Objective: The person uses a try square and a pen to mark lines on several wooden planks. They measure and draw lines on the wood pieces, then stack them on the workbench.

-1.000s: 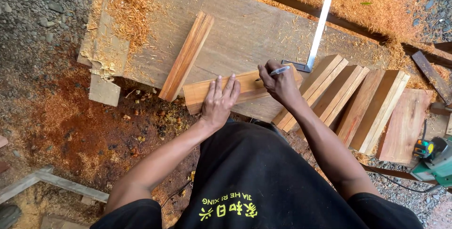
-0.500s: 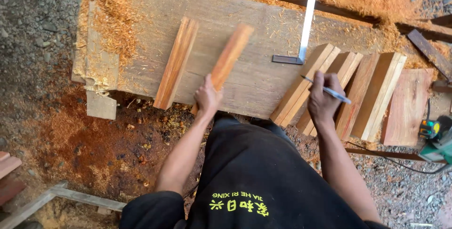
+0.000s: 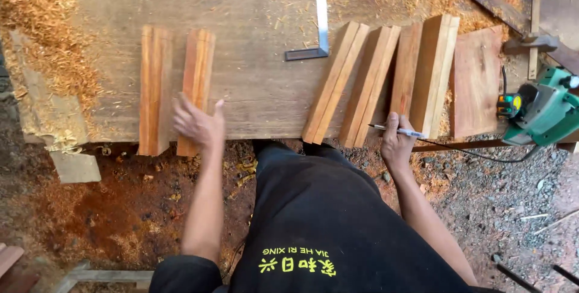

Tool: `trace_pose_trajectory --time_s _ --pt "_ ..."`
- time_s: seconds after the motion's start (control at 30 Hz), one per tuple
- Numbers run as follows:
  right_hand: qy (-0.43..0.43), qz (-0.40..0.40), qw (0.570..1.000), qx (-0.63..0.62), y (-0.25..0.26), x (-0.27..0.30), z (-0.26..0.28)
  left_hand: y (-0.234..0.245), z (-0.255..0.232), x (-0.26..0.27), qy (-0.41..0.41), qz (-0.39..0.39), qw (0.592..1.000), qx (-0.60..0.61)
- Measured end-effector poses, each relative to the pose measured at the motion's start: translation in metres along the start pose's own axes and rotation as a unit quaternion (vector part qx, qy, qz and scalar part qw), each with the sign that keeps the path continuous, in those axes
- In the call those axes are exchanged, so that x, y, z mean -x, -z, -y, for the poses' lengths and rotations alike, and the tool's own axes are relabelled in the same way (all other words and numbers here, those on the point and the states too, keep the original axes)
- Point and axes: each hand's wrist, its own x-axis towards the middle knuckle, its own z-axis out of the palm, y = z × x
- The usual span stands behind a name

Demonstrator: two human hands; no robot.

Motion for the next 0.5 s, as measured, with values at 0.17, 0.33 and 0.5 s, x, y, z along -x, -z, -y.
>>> trace_pose_trajectory --time_s 0.17,0.33,0.5 --pt "-0.017 0.028 0.997 -0.071 0.005 -0.009 0.041 -0.022 -0.161 0.088 -0.116 0.276 0.897 0.324" --pt "-0.014 0.066 0.985 -0.161 0.013 -0.010 0.050 -0.125 -0.206 0.130 -0.167 0.252 0.935 0.183" --pt "-0.023 0.086 0.968 -0.235 0.015 -0.020 0.051 -0.056 -0.169 0.097 -0.076 0.387 0.819 0.418"
